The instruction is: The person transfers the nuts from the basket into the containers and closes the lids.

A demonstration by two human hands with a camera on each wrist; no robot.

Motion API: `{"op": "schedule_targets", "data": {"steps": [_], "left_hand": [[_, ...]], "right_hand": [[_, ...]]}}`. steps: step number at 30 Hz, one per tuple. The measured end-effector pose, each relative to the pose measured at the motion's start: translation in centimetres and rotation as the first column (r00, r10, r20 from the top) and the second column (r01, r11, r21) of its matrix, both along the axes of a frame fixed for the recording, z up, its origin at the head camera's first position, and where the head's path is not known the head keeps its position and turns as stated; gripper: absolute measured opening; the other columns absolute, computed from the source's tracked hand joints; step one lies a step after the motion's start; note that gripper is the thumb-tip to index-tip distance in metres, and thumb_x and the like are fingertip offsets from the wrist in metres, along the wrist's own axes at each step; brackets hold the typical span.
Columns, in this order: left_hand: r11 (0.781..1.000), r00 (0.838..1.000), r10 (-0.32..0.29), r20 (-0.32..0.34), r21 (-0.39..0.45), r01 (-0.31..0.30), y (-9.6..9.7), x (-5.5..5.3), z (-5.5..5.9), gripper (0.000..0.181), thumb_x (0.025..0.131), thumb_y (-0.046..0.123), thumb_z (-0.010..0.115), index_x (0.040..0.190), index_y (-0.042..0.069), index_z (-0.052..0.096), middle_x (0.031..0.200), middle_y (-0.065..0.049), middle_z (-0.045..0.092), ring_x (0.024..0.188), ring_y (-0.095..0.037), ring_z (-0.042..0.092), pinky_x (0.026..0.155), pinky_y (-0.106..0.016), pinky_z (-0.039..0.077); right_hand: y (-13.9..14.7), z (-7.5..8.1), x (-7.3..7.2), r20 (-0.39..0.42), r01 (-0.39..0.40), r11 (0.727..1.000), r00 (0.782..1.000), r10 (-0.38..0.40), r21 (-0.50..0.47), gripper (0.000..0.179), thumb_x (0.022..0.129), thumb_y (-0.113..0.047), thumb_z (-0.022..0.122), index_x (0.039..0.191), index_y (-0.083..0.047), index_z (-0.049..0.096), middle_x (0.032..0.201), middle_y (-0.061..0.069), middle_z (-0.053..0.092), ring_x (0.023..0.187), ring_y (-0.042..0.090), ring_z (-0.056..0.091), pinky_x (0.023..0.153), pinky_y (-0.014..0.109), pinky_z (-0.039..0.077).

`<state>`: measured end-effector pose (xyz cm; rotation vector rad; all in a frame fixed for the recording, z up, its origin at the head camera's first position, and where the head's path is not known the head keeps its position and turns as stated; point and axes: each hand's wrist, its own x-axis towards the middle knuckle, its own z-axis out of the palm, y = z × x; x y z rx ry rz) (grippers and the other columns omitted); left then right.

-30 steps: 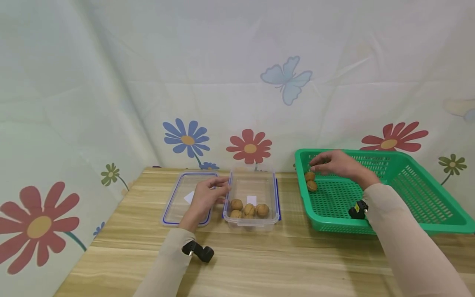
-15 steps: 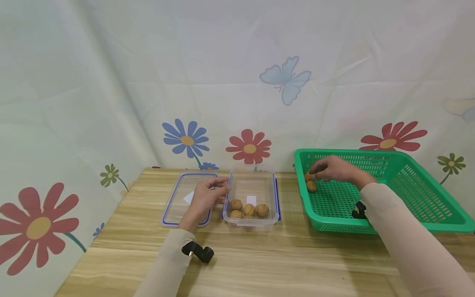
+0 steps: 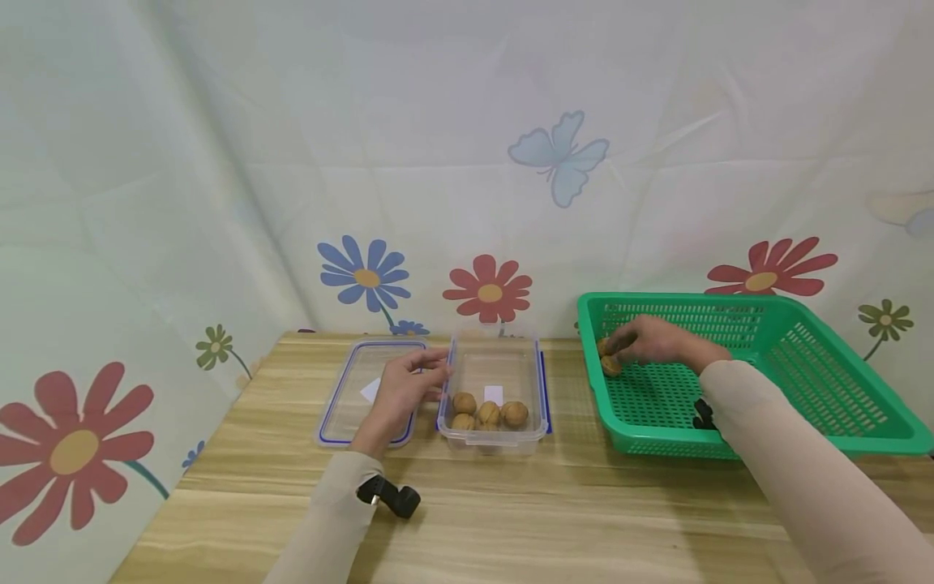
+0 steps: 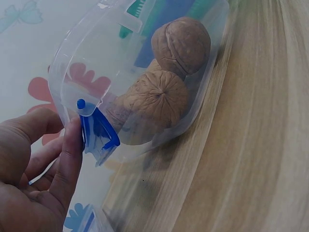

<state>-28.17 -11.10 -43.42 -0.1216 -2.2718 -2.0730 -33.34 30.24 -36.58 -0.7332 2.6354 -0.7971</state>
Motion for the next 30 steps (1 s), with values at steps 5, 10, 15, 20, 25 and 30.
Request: {"op": "schedule_targets", "data": {"steps": [5, 10, 15, 20, 25, 30], "left_hand": [[1.000, 1.000, 0.003, 0.003, -0.001, -0.003, 0.00, 0.03, -0.02, 0.035, 0.097, 0.005, 0.077, 0.131, -0.001, 0.072, 0.111, -0.017, 0.070, 0.086, -0.025, 0.074, 0.072, -0.034, 0.068], [1.000, 1.000, -0.001, 0.006, 0.003, 0.001, 0.00, 0.00, -0.10, 0.035, 0.097, 0.006, 0.077, 0.131, -0.001, 0.072, 0.112, -0.017, 0.069, 0.086, -0.026, 0.074, 0.073, -0.034, 0.068], [1.000, 1.000, 0.001, 0.008, 0.005, -0.001, 0.02, 0.03, -0.03, 0.034, 0.097, 0.007, 0.077, 0.130, 0.000, 0.073, 0.112, -0.017, 0.069, 0.087, -0.025, 0.074, 0.073, -0.034, 0.068], [1.000, 1.000, 0.000, 0.007, 0.007, 0.000, 0.05, 0.01, -0.04, 0.034, 0.097, 0.007, 0.077, 0.130, -0.001, 0.073, 0.112, -0.017, 0.069, 0.089, -0.029, 0.074, 0.073, -0.033, 0.068], [1.000, 1.000, 0.000, 0.005, 0.000, 0.000, 0.08, 0.10, 0.12, 0.035, 0.097, 0.007, 0.077, 0.131, -0.001, 0.072, 0.112, -0.017, 0.070, 0.091, -0.032, 0.074, 0.073, -0.034, 0.068], [1.000, 1.000, 0.001, 0.014, -0.008, -0.001, 0.01, 0.16, 0.18, 0.036, 0.097, 0.007, 0.077, 0.132, 0.000, 0.073, 0.112, -0.016, 0.070, 0.090, -0.032, 0.074, 0.073, -0.034, 0.068]], "right_hand": [[-0.05, -0.06, -0.11, 0.013, -0.006, 1.000, 1.000, 0.006, -0.005, 0.031, 0.104, -0.007, 0.066, 0.129, 0.010, 0.069, 0.137, 0.034, 0.062, 0.103, 0.036, 0.073, 0.086, 0.054, 0.064], [-0.10, -0.07, -0.22, -0.011, -0.017, 0.999, 1.000, 0.017, 0.041, 0.023, 0.101, -0.008, 0.070, 0.119, 0.006, 0.074, 0.117, 0.019, 0.074, 0.099, 0.029, 0.072, 0.081, 0.049, 0.065], [-0.09, -0.11, -0.31, -0.048, -0.036, 0.995, 0.998, 0.041, 0.088, 0.017, 0.099, -0.005, 0.071, 0.113, 0.004, 0.076, 0.110, 0.010, 0.075, 0.099, 0.028, 0.070, 0.079, 0.045, 0.065], [0.00, -0.22, -0.36, -0.021, -0.024, 0.995, 0.999, 0.026, 0.095, 0.022, 0.100, -0.006, 0.071, 0.118, 0.008, 0.074, 0.113, 0.014, 0.075, 0.101, 0.030, 0.070, 0.080, 0.045, 0.065], [0.05, -0.22, -0.42, 0.041, -0.009, 0.996, 0.999, 0.005, 0.088, 0.028, 0.101, -0.008, 0.071, 0.121, 0.012, 0.071, 0.115, 0.019, 0.073, 0.098, 0.029, 0.072, 0.081, 0.047, 0.066], [0.03, -0.27, -0.38, 0.045, -0.013, 0.996, 0.999, 0.009, 0.090, 0.026, 0.101, -0.007, 0.070, 0.119, 0.012, 0.072, 0.114, 0.016, 0.073, 0.096, 0.028, 0.072, 0.080, 0.047, 0.067]]}}
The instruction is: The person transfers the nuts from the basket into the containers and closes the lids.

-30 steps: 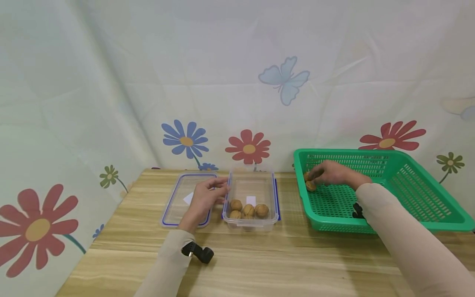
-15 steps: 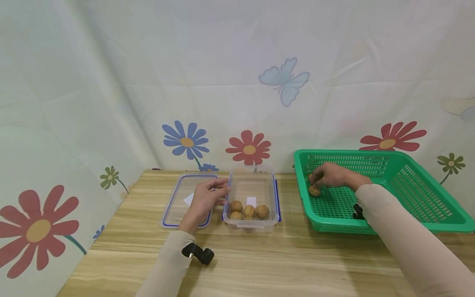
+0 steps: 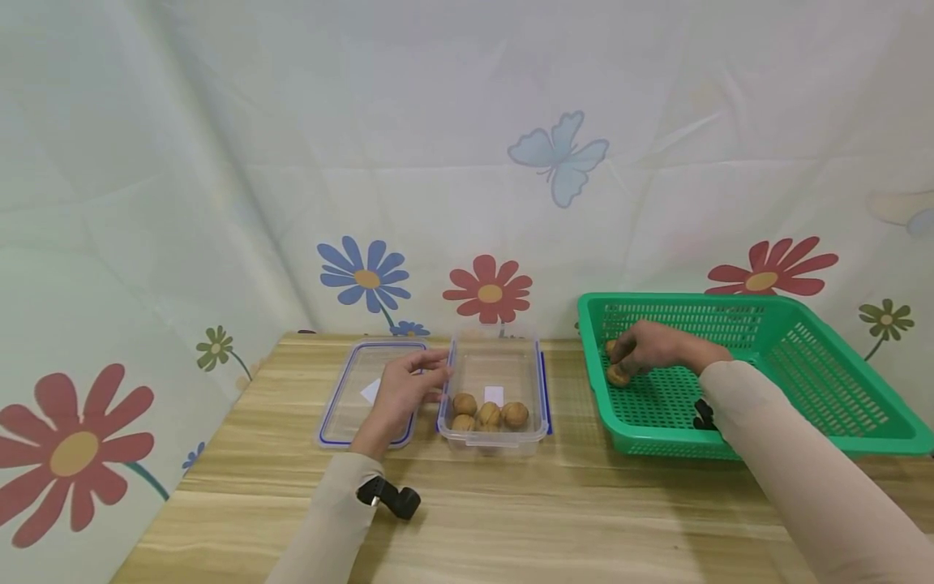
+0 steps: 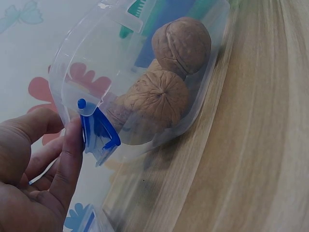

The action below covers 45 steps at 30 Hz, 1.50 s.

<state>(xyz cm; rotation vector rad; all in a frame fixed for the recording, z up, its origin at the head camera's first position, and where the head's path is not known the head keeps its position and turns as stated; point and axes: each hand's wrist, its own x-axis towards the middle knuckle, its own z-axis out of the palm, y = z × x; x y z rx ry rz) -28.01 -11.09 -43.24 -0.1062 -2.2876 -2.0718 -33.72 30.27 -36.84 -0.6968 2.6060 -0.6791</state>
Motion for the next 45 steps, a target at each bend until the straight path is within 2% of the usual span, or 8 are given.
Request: {"op": "schedule_targets", "data": {"steps": [7, 14, 20, 27, 34, 38, 45], "left_hand": [[1.000, 1.000, -0.007, -0.002, -0.004, 0.007, 0.1, 0.0, -0.1, 0.035, 0.098, 0.007, 0.077, 0.131, 0.000, 0.072, 0.113, -0.017, 0.069, 0.084, -0.024, 0.074, 0.074, -0.035, 0.068], [1.000, 1.000, -0.017, -0.005, 0.000, 0.017, 0.1, -0.1, -0.2, 0.036, 0.098, 0.008, 0.076, 0.133, 0.000, 0.072, 0.113, -0.017, 0.069, 0.087, -0.025, 0.074, 0.074, -0.035, 0.068], [1.000, 1.000, -0.021, -0.007, 0.001, 0.021, 0.1, -0.1, -0.1, 0.036, 0.097, 0.006, 0.076, 0.133, -0.001, 0.071, 0.112, -0.017, 0.069, 0.087, -0.024, 0.075, 0.074, -0.035, 0.068], [1.000, 1.000, -0.020, -0.016, 0.010, 0.020, 0.1, -0.1, -0.1, 0.037, 0.097, 0.005, 0.076, 0.133, -0.004, 0.070, 0.114, -0.019, 0.069, 0.087, -0.027, 0.074, 0.072, -0.035, 0.069], [1.000, 1.000, -0.014, -0.013, 0.022, 0.015, 0.1, -0.1, 0.0, 0.038, 0.097, 0.005, 0.076, 0.133, -0.005, 0.070, 0.116, -0.021, 0.069, 0.093, -0.035, 0.073, 0.075, -0.039, 0.069], [1.000, 1.000, -0.009, -0.007, 0.019, 0.009, 0.1, -0.1, -0.1, 0.037, 0.096, 0.006, 0.077, 0.132, -0.002, 0.072, 0.114, -0.019, 0.069, 0.090, -0.030, 0.074, 0.074, -0.036, 0.069], [1.000, 1.000, -0.003, -0.008, 0.002, 0.003, 0.0, -0.1, 0.0, 0.035, 0.097, 0.006, 0.076, 0.131, -0.002, 0.072, 0.112, -0.017, 0.070, 0.086, -0.025, 0.074, 0.072, -0.034, 0.068]], "right_hand": [[0.4, 0.5, 0.5, -0.093, -0.012, 1.000, 0.996, 0.012, -0.005, 0.025, 0.100, -0.009, 0.071, 0.119, 0.008, 0.075, 0.114, 0.014, 0.075, 0.099, 0.027, 0.071, 0.081, 0.047, 0.065], [1.0, 1.9, 1.2, -0.148, 0.054, 0.998, 0.987, -0.060, -0.039, 0.024, 0.103, -0.013, 0.070, 0.120, 0.003, 0.076, 0.118, 0.014, 0.074, 0.102, 0.028, 0.071, 0.084, 0.050, 0.064], [0.5, 3.7, 2.1, -0.233, 0.096, 0.994, 0.967, -0.107, -0.057, 0.023, 0.104, -0.018, 0.071, 0.120, -0.002, 0.077, 0.114, 0.007, 0.076, 0.105, 0.031, 0.070, 0.084, 0.049, 0.062], [-0.3, 5.9, 3.2, -0.277, 0.129, 0.989, 0.950, -0.146, -0.077, 0.030, 0.104, -0.022, 0.072, 0.126, 0.000, 0.074, 0.119, 0.013, 0.075, 0.115, 0.039, 0.067, 0.091, 0.058, 0.060], [-1.2, 7.1, 4.0, -0.293, 0.125, 0.987, 0.944, -0.150, -0.102, 0.030, 0.104, -0.024, 0.073, 0.125, -0.004, 0.075, 0.116, 0.007, 0.076, 0.112, 0.031, 0.068, 0.090, 0.045, 0.060], [-2.0, 7.8, 4.7, -0.302, 0.123, 0.985, 0.941, -0.154, -0.121, 0.028, 0.104, -0.026, 0.073, 0.125, -0.007, 0.076, 0.116, 0.004, 0.077, 0.110, 0.027, 0.069, 0.090, 0.040, 0.059], [-3.8, 8.7, 6.1, -0.328, 0.094, 0.984, 0.934, -0.140, -0.152, 0.028, 0.103, -0.029, 0.074, 0.124, -0.010, 0.077, 0.118, 0.003, 0.076, 0.110, 0.025, 0.070, 0.092, 0.041, 0.059]]}}
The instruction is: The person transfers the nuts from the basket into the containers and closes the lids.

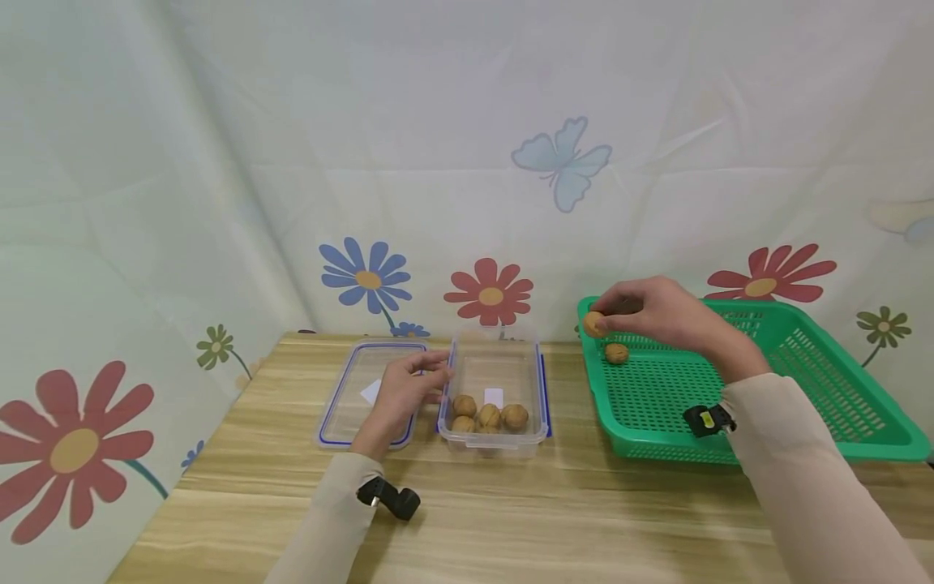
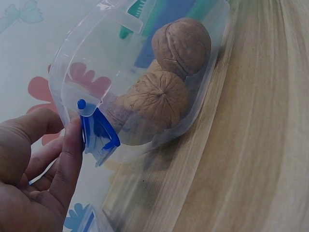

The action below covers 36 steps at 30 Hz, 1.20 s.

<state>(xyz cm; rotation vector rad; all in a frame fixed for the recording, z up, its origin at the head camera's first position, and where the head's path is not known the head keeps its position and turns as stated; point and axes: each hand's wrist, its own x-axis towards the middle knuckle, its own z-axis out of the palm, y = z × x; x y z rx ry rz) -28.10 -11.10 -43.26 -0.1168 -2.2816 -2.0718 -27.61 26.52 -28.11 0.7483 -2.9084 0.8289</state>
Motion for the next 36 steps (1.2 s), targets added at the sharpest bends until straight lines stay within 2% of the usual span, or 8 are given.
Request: {"op": "schedule_targets", "data": {"steps": [8, 14, 22, 28, 36], "left_hand": [[1.000, 1.000, 0.004, 0.004, 0.001, -0.004, 0.0, 0.0, -0.1, 0.035, 0.096, 0.006, 0.077, 0.131, -0.001, 0.073, 0.111, -0.016, 0.070, 0.086, -0.025, 0.074, 0.072, -0.034, 0.068], [1.000, 1.000, -0.005, 0.000, 0.007, 0.005, 0.0, 0.0, -0.1, 0.036, 0.096, 0.006, 0.076, 0.132, -0.002, 0.072, 0.111, -0.017, 0.070, 0.086, -0.025, 0.074, 0.072, -0.035, 0.068], [1.000, 1.000, 0.000, 0.001, -0.003, 0.000, 0.1, 0.1, 0.1, 0.035, 0.097, 0.007, 0.076, 0.131, -0.001, 0.072, 0.113, -0.017, 0.069, 0.086, -0.024, 0.074, 0.073, -0.034, 0.068], [1.000, 1.000, 0.002, 0.008, -0.004, -0.002, 0.1, 0.1, 0.2, 0.035, 0.097, 0.007, 0.077, 0.131, 0.000, 0.072, 0.113, -0.016, 0.069, 0.086, -0.024, 0.074, 0.073, -0.034, 0.068], [1.000, 1.000, 0.007, 0.001, -0.006, -0.007, 0.1, 0.0, 0.1, 0.034, 0.097, 0.006, 0.076, 0.130, 0.000, 0.073, 0.112, -0.016, 0.070, 0.087, -0.024, 0.074, 0.073, -0.034, 0.068]], "right_hand": [[-2.3, 0.0, 1.3, 0.028, -0.043, 0.997, 0.999, 0.045, -0.066, 0.028, 0.102, -0.025, 0.075, 0.126, -0.009, 0.076, 0.114, 0.000, 0.078, 0.108, 0.021, 0.072, 0.090, 0.031, 0.059], [-4.0, -0.7, 1.8, 0.091, -0.062, 0.991, 0.993, 0.073, -0.115, 0.030, 0.100, -0.025, 0.078, 0.125, -0.008, 0.076, 0.112, 0.001, 0.077, 0.098, 0.025, 0.071, 0.077, 0.032, 0.062], [-6.2, -1.7, 2.3, 0.100, -0.134, 0.984, 0.984, 0.146, -0.117, 0.026, 0.099, -0.020, 0.079, 0.121, -0.008, 0.077, 0.112, -0.001, 0.076, 0.100, 0.017, 0.073, 0.088, 0.033, 0.064], [-7.4, -2.7, 2.9, 0.124, -0.179, 0.975, 0.973, 0.196, -0.130, 0.026, 0.098, -0.018, 0.079, 0.122, -0.007, 0.077, 0.112, -0.001, 0.076, 0.099, 0.017, 0.072, 0.086, 0.034, 0.064], [-8.9, -4.6, 3.2, 0.115, -0.232, 0.964, 0.962, 0.247, -0.128, 0.021, 0.098, -0.019, 0.080, 0.118, -0.011, 0.078, 0.109, -0.005, 0.075, 0.098, 0.016, 0.070, 0.082, 0.029, 0.064]]}}
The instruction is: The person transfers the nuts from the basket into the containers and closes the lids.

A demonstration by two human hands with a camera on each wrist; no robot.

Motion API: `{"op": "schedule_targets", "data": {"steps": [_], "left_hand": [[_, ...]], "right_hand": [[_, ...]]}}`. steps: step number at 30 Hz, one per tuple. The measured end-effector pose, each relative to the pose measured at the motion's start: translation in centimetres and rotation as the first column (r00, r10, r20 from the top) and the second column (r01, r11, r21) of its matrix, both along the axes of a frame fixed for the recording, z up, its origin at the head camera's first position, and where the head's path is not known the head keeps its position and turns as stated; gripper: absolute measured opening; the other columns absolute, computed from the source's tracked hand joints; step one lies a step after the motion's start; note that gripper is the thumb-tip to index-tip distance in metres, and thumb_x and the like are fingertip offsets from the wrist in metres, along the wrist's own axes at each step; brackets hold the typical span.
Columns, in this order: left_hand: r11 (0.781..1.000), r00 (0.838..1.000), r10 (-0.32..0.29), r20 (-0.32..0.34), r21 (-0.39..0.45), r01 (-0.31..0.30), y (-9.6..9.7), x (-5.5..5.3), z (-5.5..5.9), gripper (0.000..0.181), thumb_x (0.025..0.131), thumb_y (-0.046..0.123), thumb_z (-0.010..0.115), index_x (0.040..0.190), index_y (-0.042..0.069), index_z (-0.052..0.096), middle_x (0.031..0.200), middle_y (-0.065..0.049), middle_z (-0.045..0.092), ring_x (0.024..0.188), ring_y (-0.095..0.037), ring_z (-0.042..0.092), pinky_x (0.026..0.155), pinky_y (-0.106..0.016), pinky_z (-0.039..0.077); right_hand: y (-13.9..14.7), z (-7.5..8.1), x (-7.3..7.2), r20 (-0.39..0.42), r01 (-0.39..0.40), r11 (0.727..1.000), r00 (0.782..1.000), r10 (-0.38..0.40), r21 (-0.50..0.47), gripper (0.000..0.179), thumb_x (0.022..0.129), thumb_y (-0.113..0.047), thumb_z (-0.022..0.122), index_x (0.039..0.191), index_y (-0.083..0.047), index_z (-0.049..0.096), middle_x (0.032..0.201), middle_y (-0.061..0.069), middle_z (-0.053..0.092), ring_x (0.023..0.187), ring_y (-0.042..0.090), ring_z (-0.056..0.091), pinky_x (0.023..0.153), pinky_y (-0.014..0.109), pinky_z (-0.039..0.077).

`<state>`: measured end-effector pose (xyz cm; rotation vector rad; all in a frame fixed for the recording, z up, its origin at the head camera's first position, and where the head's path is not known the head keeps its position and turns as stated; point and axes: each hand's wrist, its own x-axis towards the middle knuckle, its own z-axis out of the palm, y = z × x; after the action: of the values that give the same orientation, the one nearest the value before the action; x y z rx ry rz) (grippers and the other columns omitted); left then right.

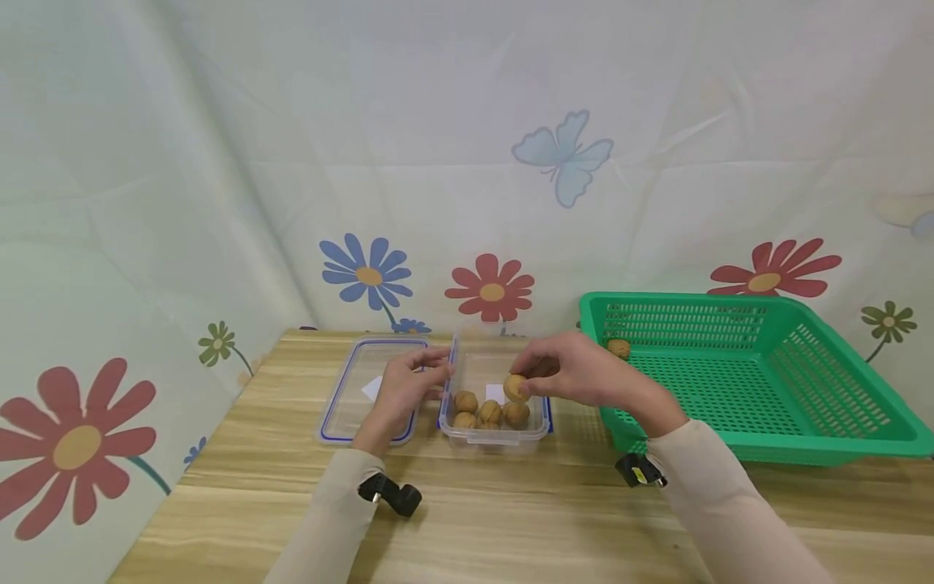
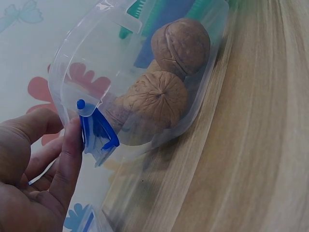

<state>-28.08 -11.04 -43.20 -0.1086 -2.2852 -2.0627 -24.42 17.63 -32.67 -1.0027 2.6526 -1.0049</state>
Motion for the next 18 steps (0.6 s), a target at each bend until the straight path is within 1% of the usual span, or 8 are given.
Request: {"op": "schedule_targets", "data": {"steps": [6, 9, 13, 18], "left_hand": [[1.000, 1.000, -0.005, -0.004, 0.009, 0.005, 0.1, 0.0, -0.1, 0.034, 0.097, 0.006, 0.076, 0.130, -0.001, 0.073, 0.112, -0.017, 0.070, 0.090, -0.027, 0.074, 0.074, -0.035, 0.068], [1.000, 1.000, -0.014, -0.012, 0.023, 0.014, 0.0, 0.0, -0.1, 0.036, 0.098, 0.007, 0.076, 0.132, -0.002, 0.071, 0.114, -0.019, 0.069, 0.094, -0.033, 0.074, 0.075, -0.037, 0.069], [0.999, 1.000, -0.024, -0.015, 0.039, 0.024, 0.0, 0.0, -0.2, 0.038, 0.098, 0.007, 0.076, 0.134, -0.004, 0.070, 0.116, -0.020, 0.068, 0.100, -0.042, 0.073, 0.075, -0.038, 0.069], [0.999, 1.000, -0.024, -0.011, 0.033, 0.025, 0.0, -0.1, -0.3, 0.037, 0.098, 0.007, 0.076, 0.134, -0.003, 0.070, 0.114, -0.019, 0.068, 0.102, -0.045, 0.072, 0.073, -0.035, 0.068]], "right_hand": [[-0.6, -1.4, 0.0, 0.001, -0.059, 0.998, 0.998, 0.059, -0.004, 0.018, 0.098, -0.016, 0.080, 0.115, -0.010, 0.078, 0.109, -0.003, 0.075, 0.096, 0.015, 0.070, 0.080, 0.029, 0.064], [-0.8, -1.8, 0.0, 0.010, -0.058, 0.998, 0.998, 0.058, 0.008, 0.016, 0.098, -0.016, 0.080, 0.113, -0.011, 0.079, 0.107, -0.004, 0.075, 0.093, 0.013, 0.069, 0.079, 0.028, 0.064], [-1.1, -2.4, 0.0, 0.029, -0.057, 0.998, 0.998, 0.056, 0.020, 0.015, 0.097, -0.013, 0.079, 0.112, -0.011, 0.078, 0.105, -0.004, 0.075, 0.092, 0.013, 0.071, 0.081, 0.028, 0.065], [-1.4, -2.9, -0.1, 0.030, -0.073, 0.996, 0.997, 0.072, 0.046, 0.014, 0.096, -0.012, 0.081, 0.110, -0.011, 0.078, 0.102, -0.006, 0.074, 0.090, 0.011, 0.070, 0.082, 0.027, 0.065]]}}
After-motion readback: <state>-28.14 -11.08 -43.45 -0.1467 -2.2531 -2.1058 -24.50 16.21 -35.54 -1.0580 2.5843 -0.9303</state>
